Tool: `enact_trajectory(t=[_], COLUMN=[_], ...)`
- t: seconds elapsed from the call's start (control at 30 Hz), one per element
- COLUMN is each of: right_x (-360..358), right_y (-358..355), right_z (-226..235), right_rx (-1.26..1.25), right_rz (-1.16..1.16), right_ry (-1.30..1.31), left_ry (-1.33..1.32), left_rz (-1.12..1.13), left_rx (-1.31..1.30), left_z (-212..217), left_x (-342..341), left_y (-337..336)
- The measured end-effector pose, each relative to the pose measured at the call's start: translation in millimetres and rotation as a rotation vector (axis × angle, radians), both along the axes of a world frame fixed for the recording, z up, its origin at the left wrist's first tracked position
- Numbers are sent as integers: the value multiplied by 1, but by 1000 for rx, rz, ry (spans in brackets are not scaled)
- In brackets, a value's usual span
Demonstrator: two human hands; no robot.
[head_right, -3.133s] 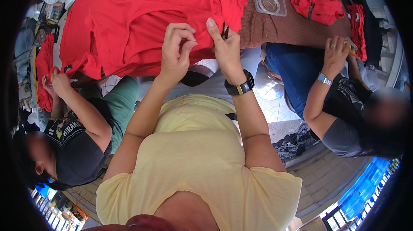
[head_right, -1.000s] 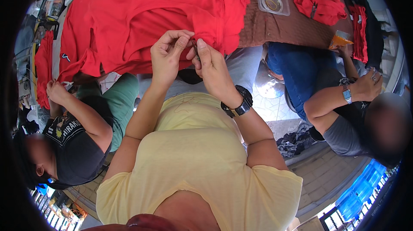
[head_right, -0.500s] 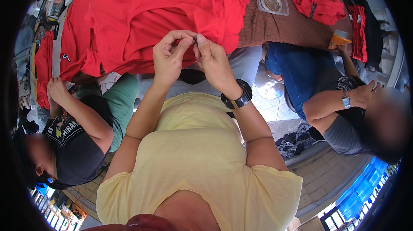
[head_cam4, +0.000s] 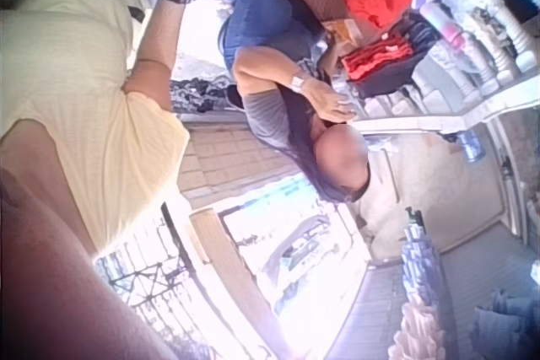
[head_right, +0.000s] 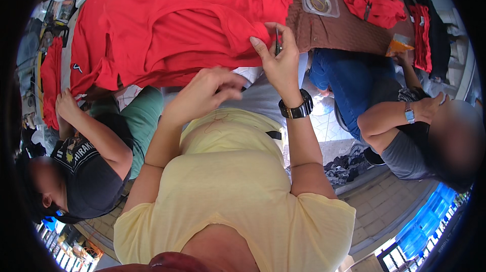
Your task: The person trims excess threads from the collar area of red t-shirts using a small tool, then lifts and sets aside each garment.
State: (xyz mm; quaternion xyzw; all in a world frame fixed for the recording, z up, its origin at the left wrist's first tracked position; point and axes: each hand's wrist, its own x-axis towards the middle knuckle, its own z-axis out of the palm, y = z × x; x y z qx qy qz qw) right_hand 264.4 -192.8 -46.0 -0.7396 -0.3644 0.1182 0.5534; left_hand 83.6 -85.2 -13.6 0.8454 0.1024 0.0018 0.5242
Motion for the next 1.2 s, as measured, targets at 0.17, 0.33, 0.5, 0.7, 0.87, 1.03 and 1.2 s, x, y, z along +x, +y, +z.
enact_trajectory(t=[0.17,0.33,0.5,0.7,0.87,1.03,1.2], right_x=[-2,-4,-3,6,2,-2,-1], right_y=[11,3,12,14,11,10,8], right_z=[6,22,27,20,22,19,16], right_rx=[123,269,215,35,69,107,99], right_rz=[77,168,210,292,257,286,325], right_ry=[242,355,125,116,663,673,662], left_ry=[-489,-562,-551,-545,-754,-782,-748], left_rz=[521,567,562,596,772,686,638], left_rx=[468,255,180,-51,679,508,261], left_z=[-25,-36,-20,-11,-10,-23,-35], left_x=[41,48,46,46,45,55,57], left_y=[-2,11,18,21,15,-3,5])
